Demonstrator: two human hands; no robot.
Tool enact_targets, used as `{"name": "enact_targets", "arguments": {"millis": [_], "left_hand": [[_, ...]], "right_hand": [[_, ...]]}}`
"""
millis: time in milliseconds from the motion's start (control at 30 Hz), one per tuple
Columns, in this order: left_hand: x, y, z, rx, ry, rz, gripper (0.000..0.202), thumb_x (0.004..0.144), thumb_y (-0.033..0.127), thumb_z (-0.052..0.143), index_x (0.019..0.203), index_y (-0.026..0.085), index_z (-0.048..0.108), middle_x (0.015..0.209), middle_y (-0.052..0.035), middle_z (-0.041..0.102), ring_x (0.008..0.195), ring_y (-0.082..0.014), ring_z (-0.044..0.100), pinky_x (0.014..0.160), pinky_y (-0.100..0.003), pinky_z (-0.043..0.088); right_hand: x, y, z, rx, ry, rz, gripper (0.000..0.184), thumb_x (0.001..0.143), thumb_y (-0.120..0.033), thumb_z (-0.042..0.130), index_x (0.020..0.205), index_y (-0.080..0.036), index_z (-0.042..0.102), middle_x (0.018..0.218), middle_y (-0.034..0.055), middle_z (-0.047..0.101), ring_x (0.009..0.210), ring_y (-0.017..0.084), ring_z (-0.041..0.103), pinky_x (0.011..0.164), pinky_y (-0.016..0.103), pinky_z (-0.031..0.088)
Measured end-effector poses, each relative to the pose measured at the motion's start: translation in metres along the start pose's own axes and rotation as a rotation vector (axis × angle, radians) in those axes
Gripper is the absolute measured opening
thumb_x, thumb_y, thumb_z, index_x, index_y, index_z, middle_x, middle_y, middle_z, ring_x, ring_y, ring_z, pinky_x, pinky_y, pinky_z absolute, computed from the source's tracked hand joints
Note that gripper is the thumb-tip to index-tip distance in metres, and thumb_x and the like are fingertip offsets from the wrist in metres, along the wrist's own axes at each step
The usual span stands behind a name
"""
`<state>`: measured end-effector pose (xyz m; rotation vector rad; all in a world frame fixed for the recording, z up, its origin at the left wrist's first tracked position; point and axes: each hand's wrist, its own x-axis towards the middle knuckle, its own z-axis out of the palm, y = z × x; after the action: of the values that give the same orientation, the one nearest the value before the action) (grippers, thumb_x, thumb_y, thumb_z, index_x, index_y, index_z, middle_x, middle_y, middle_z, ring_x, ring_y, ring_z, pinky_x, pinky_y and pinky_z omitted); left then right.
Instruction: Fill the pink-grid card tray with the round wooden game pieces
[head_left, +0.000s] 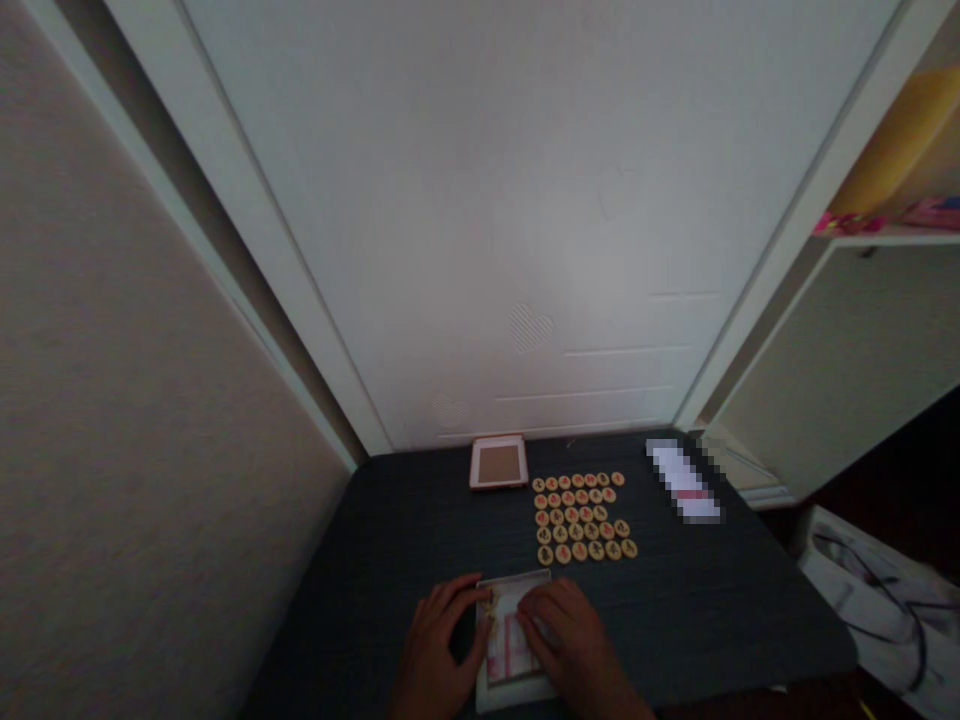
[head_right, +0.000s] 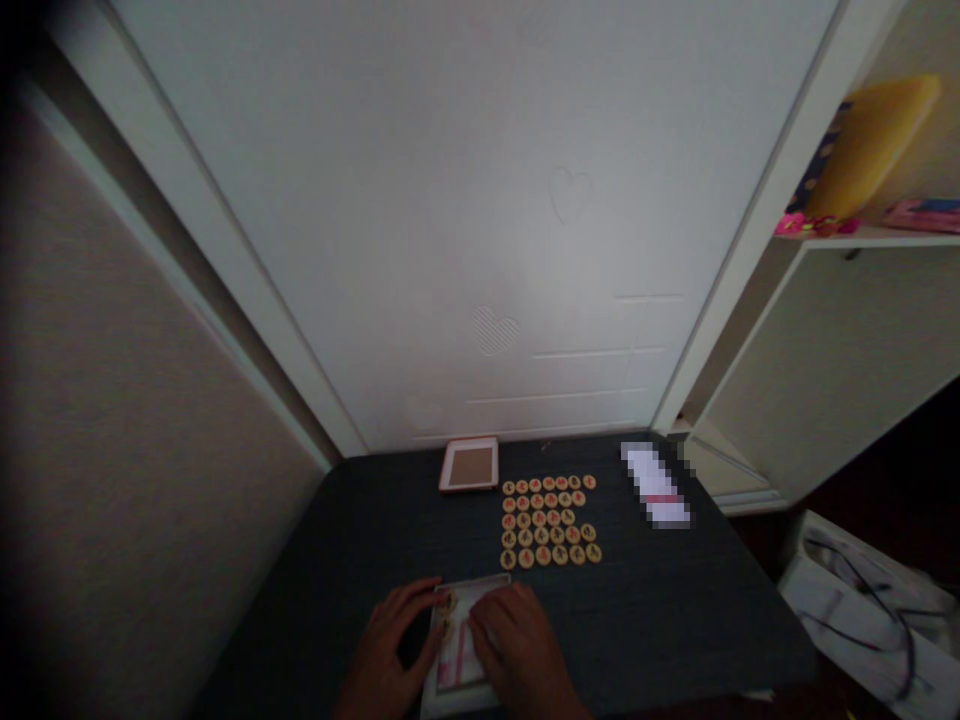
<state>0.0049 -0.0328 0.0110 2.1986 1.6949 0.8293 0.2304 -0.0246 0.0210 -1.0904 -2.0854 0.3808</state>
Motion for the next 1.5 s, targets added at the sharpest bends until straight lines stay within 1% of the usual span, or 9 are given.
{"name": "enact_targets", "arguments": {"millis": [167, 267, 400, 533, 700, 867, 1067, 1300, 1500], "left_hand": [[0.001, 0.001, 0.000, 0.025, -0.052, -0.010, 0.023, 0.094, 0.037, 0.059, 0.114, 0.034, 0.071, 0.126, -0.0050, 0.068, 0.116, -0.0278, 0.062, 0.099, -0.052, 0.051], [0.002, 0.001, 0.000, 0.035, -0.060, -0.002, 0.023, 0.094, 0.035, 0.058, 0.112, 0.035, 0.071, 0.125, -0.0041, 0.068, 0.115, -0.0278, 0.062, 0.097, -0.051, 0.051], [0.004, 0.005, -0.003, 0.028, -0.063, 0.002, 0.023, 0.094, 0.035, 0.058, 0.112, 0.035, 0.071, 0.124, -0.0040, 0.068, 0.114, -0.0275, 0.062, 0.096, -0.049, 0.052], [0.004, 0.009, -0.004, 0.015, -0.060, 0.001, 0.022, 0.093, 0.032, 0.059, 0.111, 0.034, 0.071, 0.123, -0.0049, 0.068, 0.114, -0.0277, 0.062, 0.096, -0.049, 0.052], [0.002, 0.009, -0.003, 0.025, -0.040, -0.006, 0.023, 0.093, 0.032, 0.059, 0.113, 0.032, 0.071, 0.124, -0.0053, 0.069, 0.115, -0.0277, 0.062, 0.098, -0.050, 0.051], [0.002, 0.006, -0.003, 0.031, -0.041, 0.014, 0.024, 0.093, 0.033, 0.060, 0.113, 0.034, 0.071, 0.126, -0.0053, 0.068, 0.115, -0.0280, 0.063, 0.097, -0.050, 0.052], [0.001, 0.000, 0.002, 0.050, -0.009, 0.021, 0.022, 0.092, 0.034, 0.061, 0.111, 0.034, 0.072, 0.124, -0.0049, 0.070, 0.113, -0.0281, 0.065, 0.096, -0.051, 0.054], [0.000, -0.004, 0.003, 0.034, 0.014, 0.043, 0.022, 0.091, 0.037, 0.062, 0.111, 0.033, 0.072, 0.124, -0.0055, 0.070, 0.113, -0.0271, 0.066, 0.094, -0.047, 0.055], [0.002, -0.004, 0.004, 0.043, -0.001, 0.031, 0.020, 0.091, 0.036, 0.063, 0.108, 0.032, 0.072, 0.122, -0.0054, 0.071, 0.112, -0.0274, 0.066, 0.094, -0.048, 0.055]], "right_hand": [[-0.025, 0.028, -0.032, -0.002, 0.161, 0.122, 0.014, 0.099, -0.025, 0.055, 0.107, -0.026, 0.067, 0.099, 0.0053, 0.072, 0.092, 0.021, 0.069, 0.086, 0.035, 0.057], [-0.037, 0.037, -0.039, 0.009, 0.153, 0.163, 0.017, 0.097, -0.028, 0.059, 0.111, -0.027, 0.069, 0.107, 0.0060, 0.072, 0.099, 0.021, 0.070, 0.089, 0.032, 0.059], [-0.042, 0.034, -0.039, 0.038, -0.014, 0.125, 0.019, 0.095, -0.026, 0.060, 0.109, -0.030, 0.072, 0.124, 0.0058, 0.069, 0.113, 0.021, 0.067, 0.098, 0.033, 0.057], [-0.042, 0.031, -0.037, 0.047, -0.121, 0.106, 0.023, 0.094, -0.020, 0.059, 0.111, -0.029, 0.071, 0.129, 0.0062, 0.067, 0.119, 0.022, 0.064, 0.104, 0.037, 0.053], [-0.045, 0.033, -0.036, 0.022, -0.132, 0.067, 0.035, 0.091, -0.017, 0.060, 0.123, -0.030, 0.067, 0.136, 0.0065, 0.064, 0.124, 0.023, 0.062, 0.105, 0.039, 0.052], [-0.041, 0.027, -0.038, -0.039, -0.175, 0.035, 0.029, 0.092, -0.021, 0.061, 0.118, -0.030, 0.069, 0.135, 0.0062, 0.065, 0.121, 0.024, 0.064, 0.108, 0.046, 0.049], [-0.038, 0.027, -0.039, -0.049, -0.135, -0.006, 0.028, 0.093, -0.021, 0.060, 0.116, -0.030, 0.071, 0.132, 0.0051, 0.068, 0.115, 0.021, 0.068, 0.106, 0.039, 0.051], [-0.042, 0.033, -0.035, -0.076, -0.160, 0.012, 0.029, 0.094, -0.025, 0.061, 0.120, -0.029, 0.069, 0.134, 0.0068, 0.067, 0.118, 0.022, 0.067, 0.105, 0.042, 0.051], [-0.039, 0.028, -0.039, -0.049, -0.141, 0.009, 0.029, 0.093, -0.022, 0.061, 0.119, -0.029, 0.070, 0.134, 0.0066, 0.067, 0.118, 0.022, 0.067, 0.106, 0.042, 0.051]]}}
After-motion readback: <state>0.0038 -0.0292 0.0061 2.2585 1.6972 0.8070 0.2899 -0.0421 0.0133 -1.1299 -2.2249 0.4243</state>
